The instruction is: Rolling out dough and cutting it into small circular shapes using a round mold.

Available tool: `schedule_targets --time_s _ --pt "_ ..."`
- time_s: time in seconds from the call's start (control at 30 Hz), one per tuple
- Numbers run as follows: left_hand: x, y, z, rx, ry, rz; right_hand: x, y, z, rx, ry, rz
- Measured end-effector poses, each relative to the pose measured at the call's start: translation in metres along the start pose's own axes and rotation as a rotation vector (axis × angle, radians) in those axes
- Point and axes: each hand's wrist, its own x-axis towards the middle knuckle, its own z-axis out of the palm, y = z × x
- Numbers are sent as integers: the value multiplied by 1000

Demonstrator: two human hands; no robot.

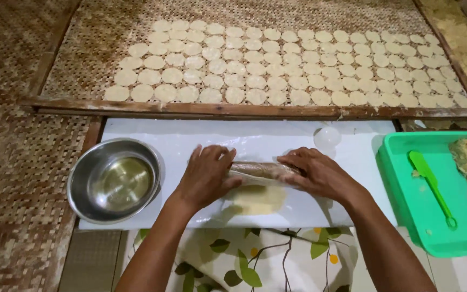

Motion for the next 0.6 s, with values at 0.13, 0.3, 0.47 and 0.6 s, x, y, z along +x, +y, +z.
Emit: schedule_targets --time_s 0.13,0.3,0.47,0.6 --pt "28 -9 29 275 217 -70 21 -5 12 28 76 74" --pt "18 3 47 283 296 -141 13 -19 22 -12 78 191" --pt "-11 30 39 207 257 -254 -7 -16 51 -154 407 57" --pt "-36 46 40 262 322 -183 -31 -23 71 -191 468 61"
